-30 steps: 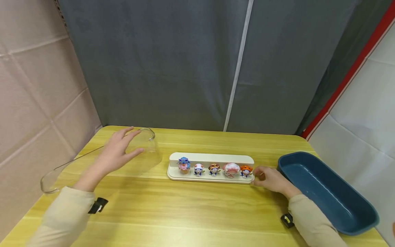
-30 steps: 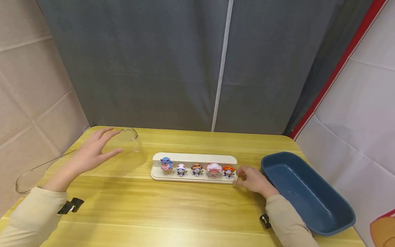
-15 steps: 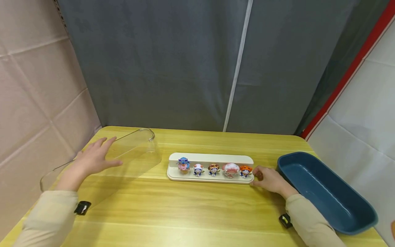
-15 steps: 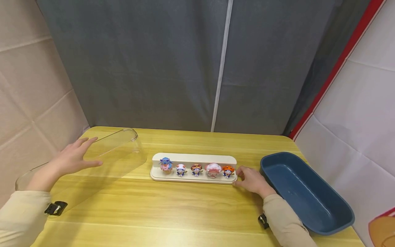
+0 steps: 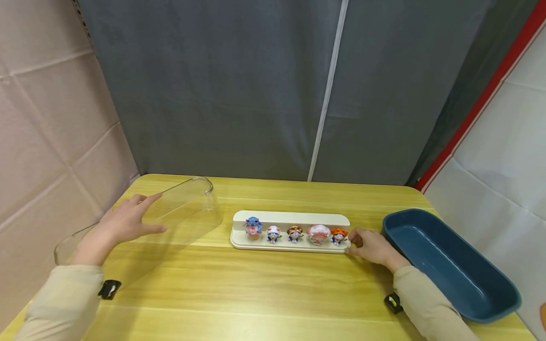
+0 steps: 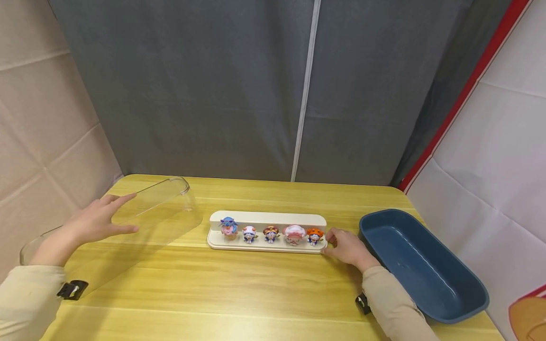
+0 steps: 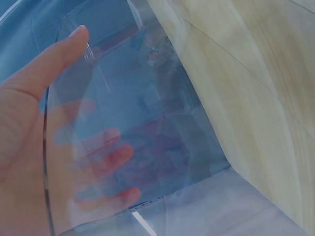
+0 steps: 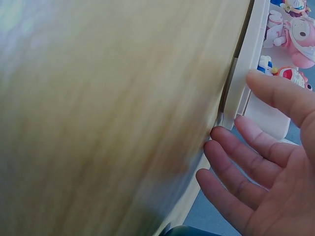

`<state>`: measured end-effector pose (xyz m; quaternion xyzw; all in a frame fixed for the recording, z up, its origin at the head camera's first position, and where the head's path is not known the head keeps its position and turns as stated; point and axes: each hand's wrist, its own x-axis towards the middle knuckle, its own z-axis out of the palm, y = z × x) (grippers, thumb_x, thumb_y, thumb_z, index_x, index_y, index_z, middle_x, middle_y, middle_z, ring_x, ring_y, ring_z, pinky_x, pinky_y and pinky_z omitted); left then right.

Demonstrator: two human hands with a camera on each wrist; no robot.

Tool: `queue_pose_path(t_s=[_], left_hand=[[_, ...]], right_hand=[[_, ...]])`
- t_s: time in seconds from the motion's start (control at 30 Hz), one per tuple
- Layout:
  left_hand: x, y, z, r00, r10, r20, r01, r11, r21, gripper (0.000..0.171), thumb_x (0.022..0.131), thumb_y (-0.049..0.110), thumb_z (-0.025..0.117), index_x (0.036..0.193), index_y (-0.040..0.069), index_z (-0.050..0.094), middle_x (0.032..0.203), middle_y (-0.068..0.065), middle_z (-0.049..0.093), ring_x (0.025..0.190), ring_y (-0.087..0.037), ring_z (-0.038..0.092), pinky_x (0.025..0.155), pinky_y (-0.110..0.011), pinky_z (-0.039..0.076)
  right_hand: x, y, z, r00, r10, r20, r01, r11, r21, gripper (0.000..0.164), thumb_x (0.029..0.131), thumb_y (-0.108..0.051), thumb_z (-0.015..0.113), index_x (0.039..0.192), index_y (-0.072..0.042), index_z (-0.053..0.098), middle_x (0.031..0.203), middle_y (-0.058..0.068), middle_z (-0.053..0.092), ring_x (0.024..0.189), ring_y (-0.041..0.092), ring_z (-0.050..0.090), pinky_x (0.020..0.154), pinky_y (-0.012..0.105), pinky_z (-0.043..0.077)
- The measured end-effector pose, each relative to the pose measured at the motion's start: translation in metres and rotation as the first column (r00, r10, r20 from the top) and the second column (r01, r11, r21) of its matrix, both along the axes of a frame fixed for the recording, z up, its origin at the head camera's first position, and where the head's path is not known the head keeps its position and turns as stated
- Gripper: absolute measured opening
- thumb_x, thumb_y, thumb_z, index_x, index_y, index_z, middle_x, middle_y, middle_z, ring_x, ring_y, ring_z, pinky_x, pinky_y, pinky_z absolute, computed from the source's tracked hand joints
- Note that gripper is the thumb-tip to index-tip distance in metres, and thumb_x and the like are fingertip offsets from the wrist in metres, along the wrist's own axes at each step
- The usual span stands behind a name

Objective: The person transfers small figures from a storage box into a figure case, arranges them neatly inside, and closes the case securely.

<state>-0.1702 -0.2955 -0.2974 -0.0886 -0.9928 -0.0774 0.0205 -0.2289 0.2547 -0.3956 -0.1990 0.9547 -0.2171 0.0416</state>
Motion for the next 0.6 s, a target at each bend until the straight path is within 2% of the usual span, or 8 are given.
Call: queue_pose_path(t_s=[0.13,0.3,0.47,0.6], left_hand=[[-0.0004,-0.0021,-0.0008,0.998,-0.033,-0.056,0.031,0.999,-0.035,0.093,0.067,0.069,0.055,0.134,0.007,0.034,0.116,-0.029,0.041,0.096,-0.045,0.045,0.064,-0.057,0.04],[-0.0015,-0.0043,-0.0023,0.993,-0.063,-0.102,0.056,0.996,-0.065,0.089,0.068,0.068,0.055,0.132,0.008,0.038,0.113,-0.027,0.044,0.091,-0.04,0.048,0.057,-0.05,0.043],[-0.0022,-0.0052,-0.0012,0.991,-0.085,-0.103,0.079,0.995,-0.065,0.088,0.068,0.067,0.056,0.132,0.009,0.04,0.112,-0.024,0.046,0.091,-0.038,0.048,0.053,-0.045,0.044],[-0.0037,-0.0039,0.0057,0.992,-0.093,-0.084,0.089,0.995,-0.052,0.09,0.067,0.069,0.054,0.133,0.009,0.039,0.114,-0.023,0.045,0.093,-0.036,0.047,0.049,-0.038,0.042]], right_hand=[[-0.0003,0.0013,-0.0004,1.0,-0.001,-0.003,0.001,1.0,0.003,0.03,0.073,-0.027,0.071,0.089,-0.008,0.055,0.078,0.0,0.056,0.071,0.014,0.051,0.063,0.032,0.044],[-0.0002,0.0017,-0.0001,1.0,-0.01,-0.002,0.01,1.0,0.0,0.029,0.073,-0.027,0.071,0.089,-0.008,0.055,0.079,0.001,0.057,0.072,0.015,0.052,0.063,0.033,0.044],[-0.0004,0.0013,-0.0004,1.0,-0.005,0.0,0.005,1.0,-0.006,0.03,0.074,-0.028,0.071,0.09,-0.008,0.056,0.081,0.001,0.057,0.072,0.016,0.052,0.064,0.033,0.045],[-0.0006,0.001,-0.0013,1.0,-0.004,0.002,0.004,1.0,-0.007,0.031,0.074,-0.028,0.071,0.09,-0.007,0.056,0.082,0.001,0.057,0.073,0.017,0.052,0.065,0.034,0.045]])
